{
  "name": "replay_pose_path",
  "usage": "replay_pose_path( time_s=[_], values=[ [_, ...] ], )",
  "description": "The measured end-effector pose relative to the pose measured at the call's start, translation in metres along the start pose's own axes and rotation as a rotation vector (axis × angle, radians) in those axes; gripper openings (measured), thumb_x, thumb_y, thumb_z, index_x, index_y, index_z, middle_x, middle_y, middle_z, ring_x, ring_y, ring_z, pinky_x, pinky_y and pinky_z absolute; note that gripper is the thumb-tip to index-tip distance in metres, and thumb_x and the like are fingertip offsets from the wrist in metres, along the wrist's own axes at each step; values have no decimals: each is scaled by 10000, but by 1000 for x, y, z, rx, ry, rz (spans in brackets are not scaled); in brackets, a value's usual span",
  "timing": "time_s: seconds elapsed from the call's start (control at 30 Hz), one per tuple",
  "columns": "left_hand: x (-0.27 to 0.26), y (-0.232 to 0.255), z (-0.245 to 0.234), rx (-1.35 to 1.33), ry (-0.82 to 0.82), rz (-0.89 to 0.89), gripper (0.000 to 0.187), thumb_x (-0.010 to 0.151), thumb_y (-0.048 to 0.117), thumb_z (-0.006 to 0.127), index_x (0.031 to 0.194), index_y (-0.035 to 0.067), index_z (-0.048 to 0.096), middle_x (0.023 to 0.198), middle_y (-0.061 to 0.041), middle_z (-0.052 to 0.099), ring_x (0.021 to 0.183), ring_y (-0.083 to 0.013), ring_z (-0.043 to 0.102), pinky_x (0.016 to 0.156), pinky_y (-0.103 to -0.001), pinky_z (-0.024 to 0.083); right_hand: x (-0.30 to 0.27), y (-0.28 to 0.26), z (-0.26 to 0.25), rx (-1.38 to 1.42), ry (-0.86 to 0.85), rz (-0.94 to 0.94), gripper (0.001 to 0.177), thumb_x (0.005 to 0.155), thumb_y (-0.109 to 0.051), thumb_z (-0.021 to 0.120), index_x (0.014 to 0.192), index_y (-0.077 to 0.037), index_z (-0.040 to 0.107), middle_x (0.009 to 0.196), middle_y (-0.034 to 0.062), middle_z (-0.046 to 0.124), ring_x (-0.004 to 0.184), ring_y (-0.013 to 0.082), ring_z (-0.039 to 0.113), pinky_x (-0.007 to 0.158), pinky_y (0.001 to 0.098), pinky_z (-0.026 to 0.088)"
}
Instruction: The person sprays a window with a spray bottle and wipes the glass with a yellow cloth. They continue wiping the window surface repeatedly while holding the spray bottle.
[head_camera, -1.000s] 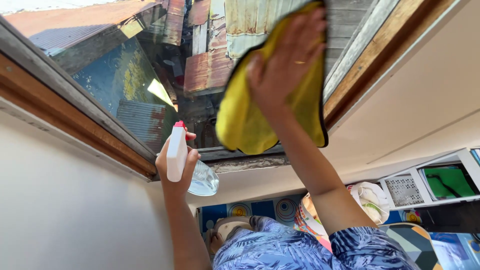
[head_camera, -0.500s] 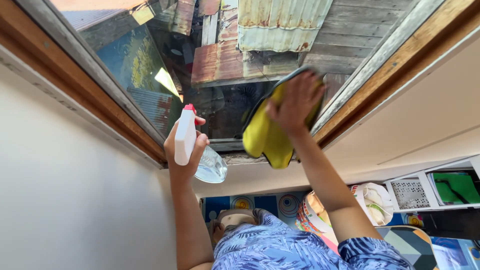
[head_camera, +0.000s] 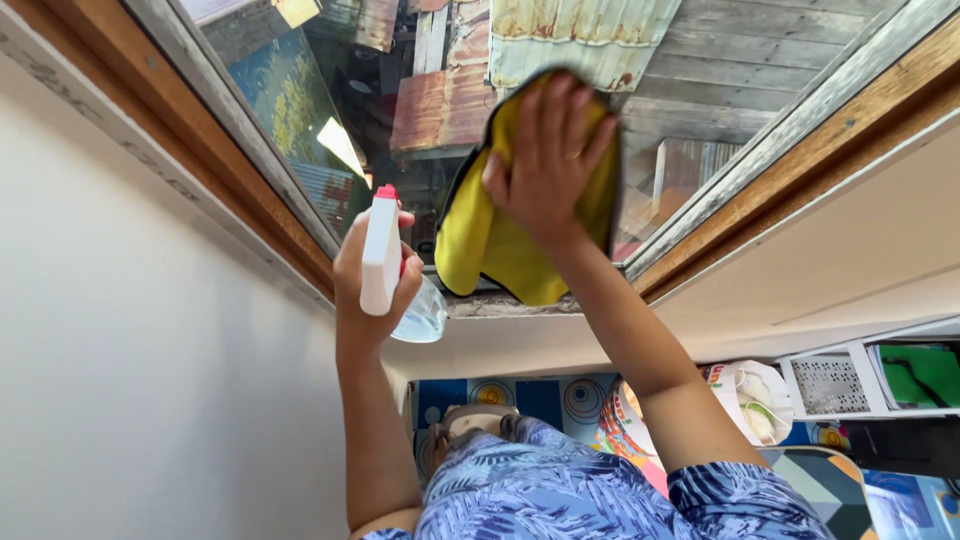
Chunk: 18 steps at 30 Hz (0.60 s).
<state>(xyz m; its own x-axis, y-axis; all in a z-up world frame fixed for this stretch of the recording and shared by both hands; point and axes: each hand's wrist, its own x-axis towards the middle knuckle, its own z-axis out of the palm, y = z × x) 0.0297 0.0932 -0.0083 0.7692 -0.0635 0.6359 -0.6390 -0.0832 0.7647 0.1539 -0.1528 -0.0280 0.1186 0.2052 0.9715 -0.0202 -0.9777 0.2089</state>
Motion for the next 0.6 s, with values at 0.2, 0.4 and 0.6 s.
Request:
replay_pose_path(
  time_s=[0.2, 0.4, 0.6],
  values=[
    [3, 1, -19, 35, 7, 0, 545, 863, 80, 716, 1373, -20, 550, 1202, -215, 696, 673, -223, 698, 686, -378, 595, -125, 26, 10, 105, -81, -69, 730, 963, -633, 449, 1492, -145, 572, 1656, 169, 363, 1540, 426, 245, 1157, 714, 167],
    [6, 11, -36, 30, -56, -24, 502, 887, 83, 652, 1369, -17, 554, 1252, -199, 706, 789, -292, 765, 746, -440, 602, -70, 78, -2, -128, -25, 242, 986, 987, -758, 220, 1601, 7, 324, 1649, 319, 216, 1543, 496, 150, 1227, 655, 126],
    [5, 22, -53, 94, -63, -275, 410, 897, 156, 633, 1280, 54, 530, 766, -79, 680, 693, -156, 719, 740, -291, 567, 25, -5, -18, -70, -115, 599, 746, 1091, -631, -7, 1709, -212, -23, 1801, -35, -78, 1723, 211, -31, 1493, 491, 27]
  ],
)
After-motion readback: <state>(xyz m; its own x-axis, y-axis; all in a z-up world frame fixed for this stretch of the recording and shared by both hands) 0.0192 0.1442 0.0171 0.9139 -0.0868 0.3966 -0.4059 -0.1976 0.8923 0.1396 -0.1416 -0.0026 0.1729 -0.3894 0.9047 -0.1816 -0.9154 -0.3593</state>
